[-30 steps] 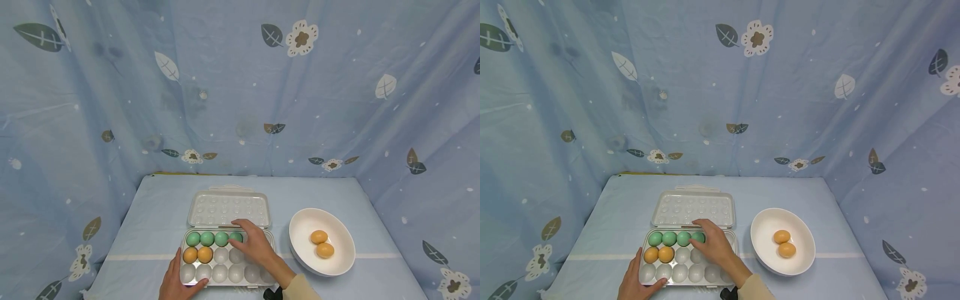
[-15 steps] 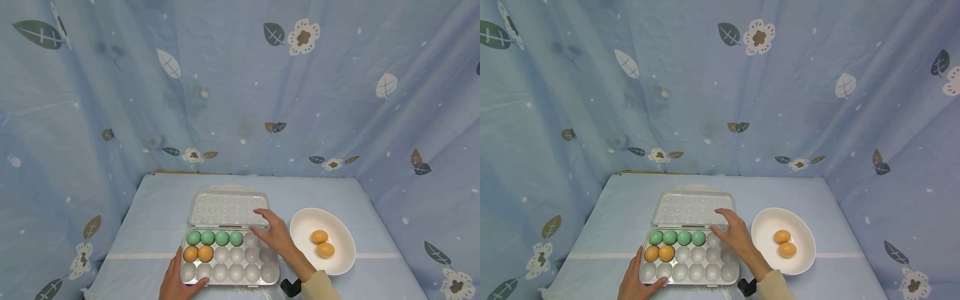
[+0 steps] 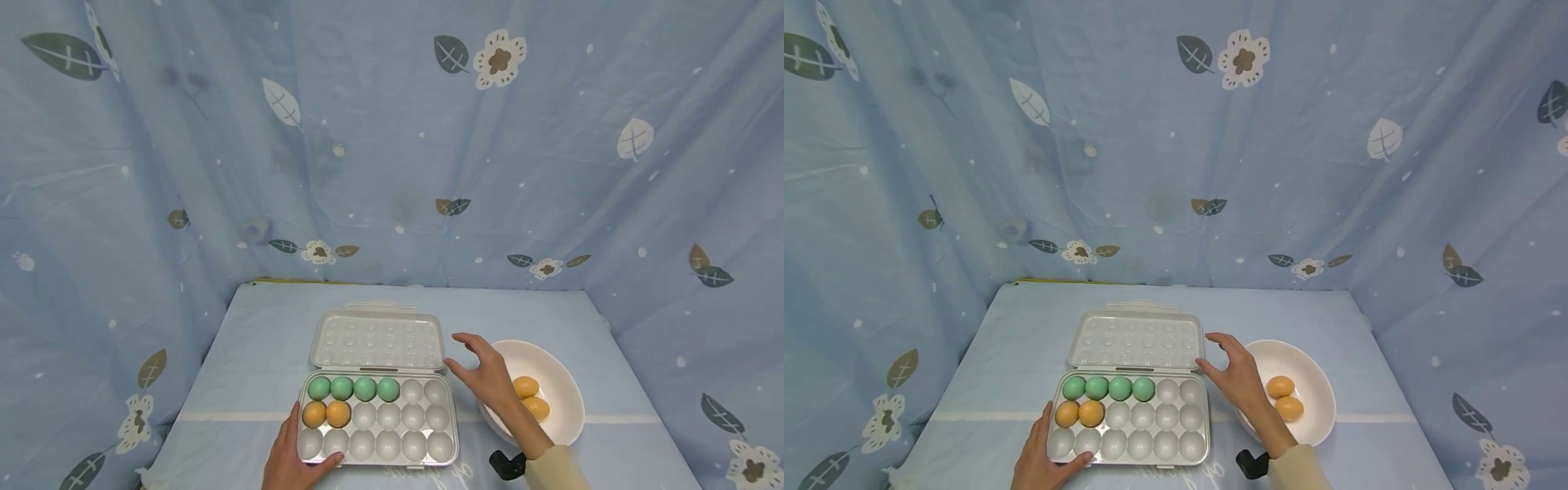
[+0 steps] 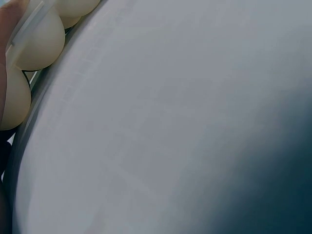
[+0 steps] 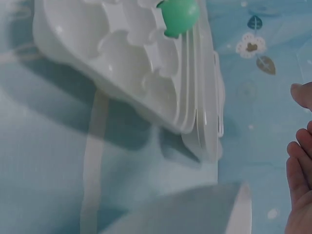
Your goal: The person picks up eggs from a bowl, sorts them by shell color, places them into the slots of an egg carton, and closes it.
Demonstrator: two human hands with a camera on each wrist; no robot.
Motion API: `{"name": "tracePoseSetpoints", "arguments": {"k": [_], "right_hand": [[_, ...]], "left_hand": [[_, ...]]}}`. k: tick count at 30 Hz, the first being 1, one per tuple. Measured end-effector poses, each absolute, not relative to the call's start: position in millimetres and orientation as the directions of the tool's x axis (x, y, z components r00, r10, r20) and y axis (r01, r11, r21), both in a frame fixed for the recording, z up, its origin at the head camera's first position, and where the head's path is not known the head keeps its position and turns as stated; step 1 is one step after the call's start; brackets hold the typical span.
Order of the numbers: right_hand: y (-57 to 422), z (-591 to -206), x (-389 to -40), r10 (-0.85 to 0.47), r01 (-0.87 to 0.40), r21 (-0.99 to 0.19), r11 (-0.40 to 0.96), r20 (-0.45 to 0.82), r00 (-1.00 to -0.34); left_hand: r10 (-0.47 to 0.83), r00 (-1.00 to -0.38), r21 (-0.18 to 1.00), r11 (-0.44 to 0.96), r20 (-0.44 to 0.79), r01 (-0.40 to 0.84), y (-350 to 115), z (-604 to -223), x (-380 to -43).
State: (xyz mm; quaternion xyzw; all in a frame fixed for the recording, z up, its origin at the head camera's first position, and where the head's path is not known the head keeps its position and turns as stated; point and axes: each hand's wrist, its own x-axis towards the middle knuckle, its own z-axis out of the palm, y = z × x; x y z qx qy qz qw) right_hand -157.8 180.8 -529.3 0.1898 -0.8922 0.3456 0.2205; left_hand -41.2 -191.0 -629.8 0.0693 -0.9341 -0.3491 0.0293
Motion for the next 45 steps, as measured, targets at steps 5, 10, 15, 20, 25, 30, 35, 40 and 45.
{"name": "tracePoseSetpoints", "arguments": {"k": [5, 10, 15, 20, 25, 30, 35, 40, 45], "right_hand": [[206.2, -527.4, -154.5, -0.156, -0.463, -0.511, 0.725, 0.532, -0.832], [232.8, -532.0, -148.4, -0.111, -0.412, -0.525, 0.744, 0.511, -0.852], [255.9, -538.4, -142.4, -0.093, -0.385, -0.52, 0.762, 0.501, -0.86], [272.0, -543.1, -135.6, -0.065, -0.333, -0.499, 0.8, 0.48, -0.875], [282.0, -546.5, -127.9, -0.023, -0.248, -0.482, 0.84, 0.425, -0.905], [288.4, -549.4, -123.0, -0.005, -0.205, -0.489, 0.848, 0.379, -0.925], [292.0, -549.1, -120.6, 0.022, -0.14, -0.512, 0.848, 0.298, -0.954], [295.2, -547.2, -119.8, 0.036, -0.063, -0.486, 0.872, 0.193, -0.981], [297.4, -549.8, -121.8, 0.034, -0.038, -0.461, 0.886, 0.147, -0.989]], "left_hand": [[-0.15, -0.989, 0.655, 0.747, 0.0, -0.113, -191.0, -627.7, -41.8], [-0.152, -0.988, 0.657, 0.745, -0.001, -0.115, -191.0, -626.3, -41.2], [-0.153, -0.988, 0.655, 0.746, -0.008, -0.12, -190.3, -624.9, -41.0], [-0.15, -0.988, 0.642, 0.753, -0.046, -0.144, -190.7, -622.9, -41.1], [-0.148, -0.988, 0.652, 0.745, -0.042, -0.14, -191.5, -622.1, -40.8], [-0.146, -0.988, 0.651, 0.746, -0.052, -0.144, -191.6, -622.4, -40.9], [-0.149, -0.987, 0.647, 0.746, -0.068, -0.157, -191.5, -621.3, -40.7], [-0.151, -0.986, 0.645, 0.748, -0.071, -0.16, -191.1, -620.0, -40.3], [-0.148, -0.987, 0.645, 0.748, -0.066, -0.155, -191.4, -620.0, -40.4]]}}
